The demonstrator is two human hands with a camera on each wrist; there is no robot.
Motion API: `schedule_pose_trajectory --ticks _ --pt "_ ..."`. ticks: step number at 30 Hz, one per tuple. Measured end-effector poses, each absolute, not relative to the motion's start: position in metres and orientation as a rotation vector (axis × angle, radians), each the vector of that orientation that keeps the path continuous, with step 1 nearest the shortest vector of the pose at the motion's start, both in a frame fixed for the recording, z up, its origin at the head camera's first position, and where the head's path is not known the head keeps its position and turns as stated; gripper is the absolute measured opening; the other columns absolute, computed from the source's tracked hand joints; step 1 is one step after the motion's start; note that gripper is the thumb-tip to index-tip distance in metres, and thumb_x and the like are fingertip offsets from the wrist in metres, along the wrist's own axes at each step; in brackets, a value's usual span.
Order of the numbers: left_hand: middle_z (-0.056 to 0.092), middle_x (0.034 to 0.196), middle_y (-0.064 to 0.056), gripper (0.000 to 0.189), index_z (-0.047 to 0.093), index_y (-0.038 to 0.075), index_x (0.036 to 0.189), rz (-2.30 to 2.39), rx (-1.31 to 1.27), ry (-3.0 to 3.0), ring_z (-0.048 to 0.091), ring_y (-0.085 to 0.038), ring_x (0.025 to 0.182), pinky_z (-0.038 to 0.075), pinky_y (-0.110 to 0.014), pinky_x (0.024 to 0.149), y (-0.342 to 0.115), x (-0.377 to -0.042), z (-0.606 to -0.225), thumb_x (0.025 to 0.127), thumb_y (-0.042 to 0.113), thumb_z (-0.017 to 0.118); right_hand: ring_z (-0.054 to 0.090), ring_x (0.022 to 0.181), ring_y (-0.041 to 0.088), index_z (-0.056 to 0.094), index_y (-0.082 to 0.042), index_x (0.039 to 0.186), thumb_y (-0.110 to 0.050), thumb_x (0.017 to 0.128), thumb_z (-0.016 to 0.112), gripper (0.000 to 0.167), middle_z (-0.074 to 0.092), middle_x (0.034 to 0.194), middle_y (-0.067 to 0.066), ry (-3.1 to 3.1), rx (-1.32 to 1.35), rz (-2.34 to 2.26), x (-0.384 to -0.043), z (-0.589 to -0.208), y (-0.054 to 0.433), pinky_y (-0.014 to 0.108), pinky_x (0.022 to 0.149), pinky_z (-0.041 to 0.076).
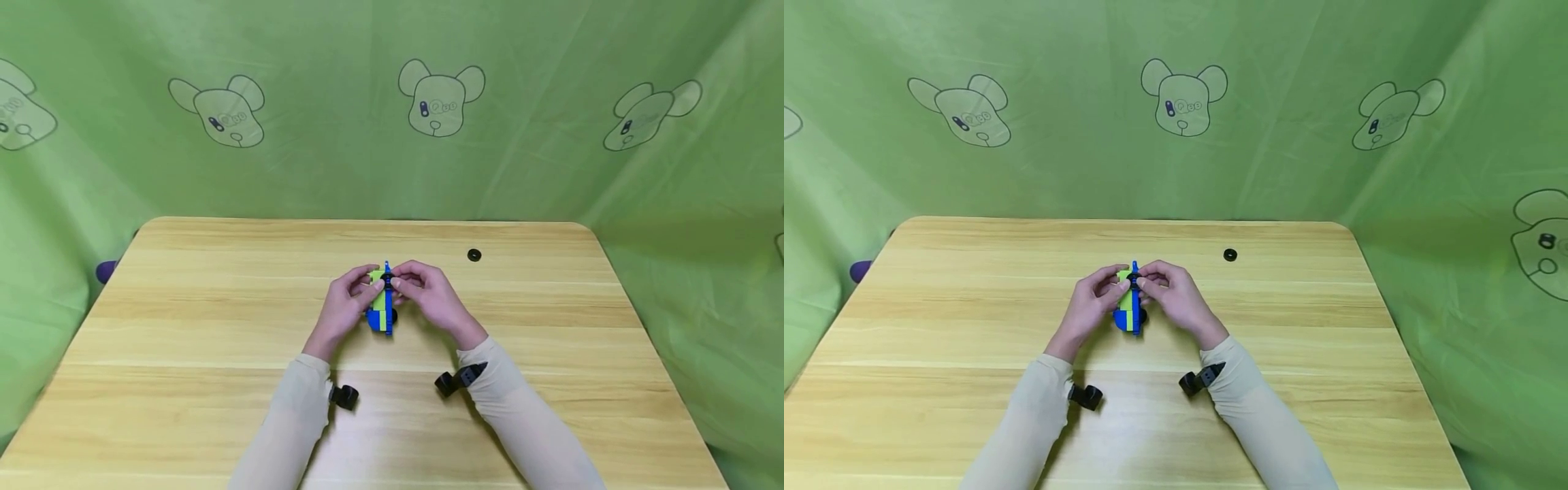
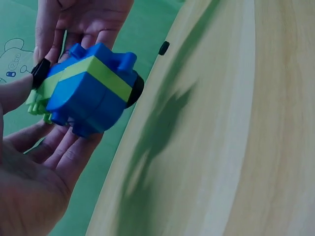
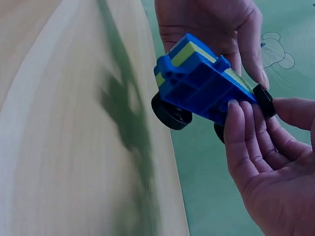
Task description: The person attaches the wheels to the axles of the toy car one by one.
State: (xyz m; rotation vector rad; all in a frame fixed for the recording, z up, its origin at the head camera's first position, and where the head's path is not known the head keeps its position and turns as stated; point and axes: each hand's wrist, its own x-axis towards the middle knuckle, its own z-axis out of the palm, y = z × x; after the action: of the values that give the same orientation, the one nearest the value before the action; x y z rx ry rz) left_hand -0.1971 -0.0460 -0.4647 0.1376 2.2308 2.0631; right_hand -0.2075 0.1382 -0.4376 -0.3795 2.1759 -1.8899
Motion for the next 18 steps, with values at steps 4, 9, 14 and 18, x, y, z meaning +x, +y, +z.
schedule_pose_trajectory --ticks 4,9,14,18 --pt "0.058 0.11 -0.011 0.046 0.059 0.007 0.134 2.025 0.17 2.231 0.06 -0.021 0.095 0.053 -0.028 0.076 -0.0479 -0.197 -0.4661 0.093 0.025 0.07 0.067 0.083 0.025 0.058 0.011 0.113 0.0 0.098 0.056 0.019 0.063 0.1 0.02 2.106 -0.343 -1.94 -0.2072 -0.4372 0.1385 0.042 0.078 0.058" --pt "0.058 0.114 -0.013 0.056 0.05 0.004 0.141 2.03 0.222 2.19 0.062 -0.025 0.1 0.052 -0.032 0.085 -0.0494 -0.1978 -0.4675 0.092 0.019 0.071 0.067 0.081 0.025 0.057 0.012 0.113 0.001 0.098 0.055 0.019 0.063 0.099 0.021 2.074 -0.32 -1.986 -0.2067 -0.4364 0.1405 0.041 0.077 0.058" --pt "0.062 0.116 -0.016 0.058 0.048 0.001 0.14 2.064 0.234 2.148 0.061 -0.03 0.102 0.052 -0.034 0.089 -0.0501 -0.197 -0.4667 0.089 0.012 0.073 0.067 0.081 0.025 0.056 0.014 0.115 0.001 0.099 0.053 0.022 0.063 0.1 0.022 2.064 -0.317 -2.014 -0.207 -0.4351 0.1413 0.04 0.078 0.058" --pt "0.061 0.12 -0.018 0.056 0.048 -0.001 0.138 2.063 0.216 2.114 0.06 -0.031 0.106 0.051 -0.032 0.089 -0.0526 -0.193 -0.4634 0.09 0.011 0.073 0.065 0.083 0.024 0.056 0.014 0.115 0.001 0.099 0.054 0.021 0.063 0.1 0.023 2.054 -0.3 -2.035 -0.2079 -0.4345 0.1406 0.04 0.079 0.058"
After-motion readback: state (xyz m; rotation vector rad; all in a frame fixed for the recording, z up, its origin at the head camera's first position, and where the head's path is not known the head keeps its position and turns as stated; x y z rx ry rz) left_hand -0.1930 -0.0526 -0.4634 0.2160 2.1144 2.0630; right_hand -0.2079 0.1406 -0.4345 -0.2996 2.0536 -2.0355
